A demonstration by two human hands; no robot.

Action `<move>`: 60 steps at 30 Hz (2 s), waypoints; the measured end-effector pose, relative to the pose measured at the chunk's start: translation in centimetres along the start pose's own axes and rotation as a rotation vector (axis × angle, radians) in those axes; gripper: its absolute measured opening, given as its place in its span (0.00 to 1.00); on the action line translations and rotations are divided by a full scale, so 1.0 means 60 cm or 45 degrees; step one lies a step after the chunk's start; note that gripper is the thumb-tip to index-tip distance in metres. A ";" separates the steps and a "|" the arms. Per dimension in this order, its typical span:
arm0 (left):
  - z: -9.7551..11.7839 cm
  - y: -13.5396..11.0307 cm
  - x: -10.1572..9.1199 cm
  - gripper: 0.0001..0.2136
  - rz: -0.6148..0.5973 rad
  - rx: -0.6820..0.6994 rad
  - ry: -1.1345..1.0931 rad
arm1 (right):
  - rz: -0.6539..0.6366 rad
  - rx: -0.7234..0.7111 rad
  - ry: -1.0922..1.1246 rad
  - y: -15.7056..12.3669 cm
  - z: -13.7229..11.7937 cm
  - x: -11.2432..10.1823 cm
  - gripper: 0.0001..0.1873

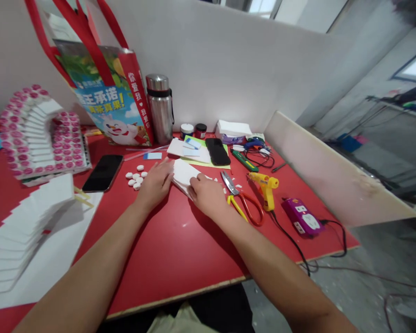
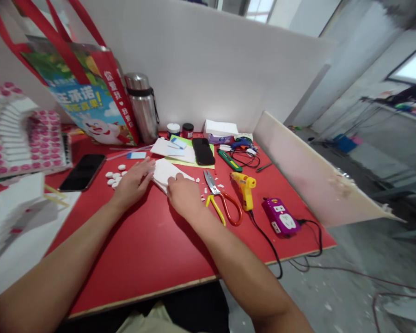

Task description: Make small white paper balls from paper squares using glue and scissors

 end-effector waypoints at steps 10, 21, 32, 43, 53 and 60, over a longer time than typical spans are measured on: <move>0.001 0.001 -0.004 0.25 0.073 -0.100 -0.142 | 0.243 0.090 0.779 0.037 0.066 -0.037 0.12; 0.010 -0.001 -0.013 0.30 0.126 -0.584 -1.335 | 0.620 0.133 1.565 0.037 0.095 -0.084 0.14; 0.009 -0.006 -0.019 0.32 -0.061 -0.903 -1.675 | -0.189 0.066 1.867 0.033 0.036 -0.022 0.21; 0.020 -0.012 -0.016 0.17 0.021 -0.875 -1.439 | -0.034 0.202 1.755 0.041 0.051 0.008 0.14; 0.028 -0.010 -0.020 0.22 -0.179 -0.799 -1.444 | -0.156 0.322 1.896 0.033 0.038 -0.005 0.15; 0.031 -0.007 -0.028 0.21 -0.230 -0.671 -1.495 | -0.183 0.407 2.143 0.034 0.058 -0.010 0.22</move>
Point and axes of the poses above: each hand's wrist, its own y-axis towards the middle knuckle, its own x-axis out of the palm, z = x × y, the point moved 3 cm from there along y, towards the middle knuckle, and after that the axes turned 15 degrees about y, right-handed, at the moved point
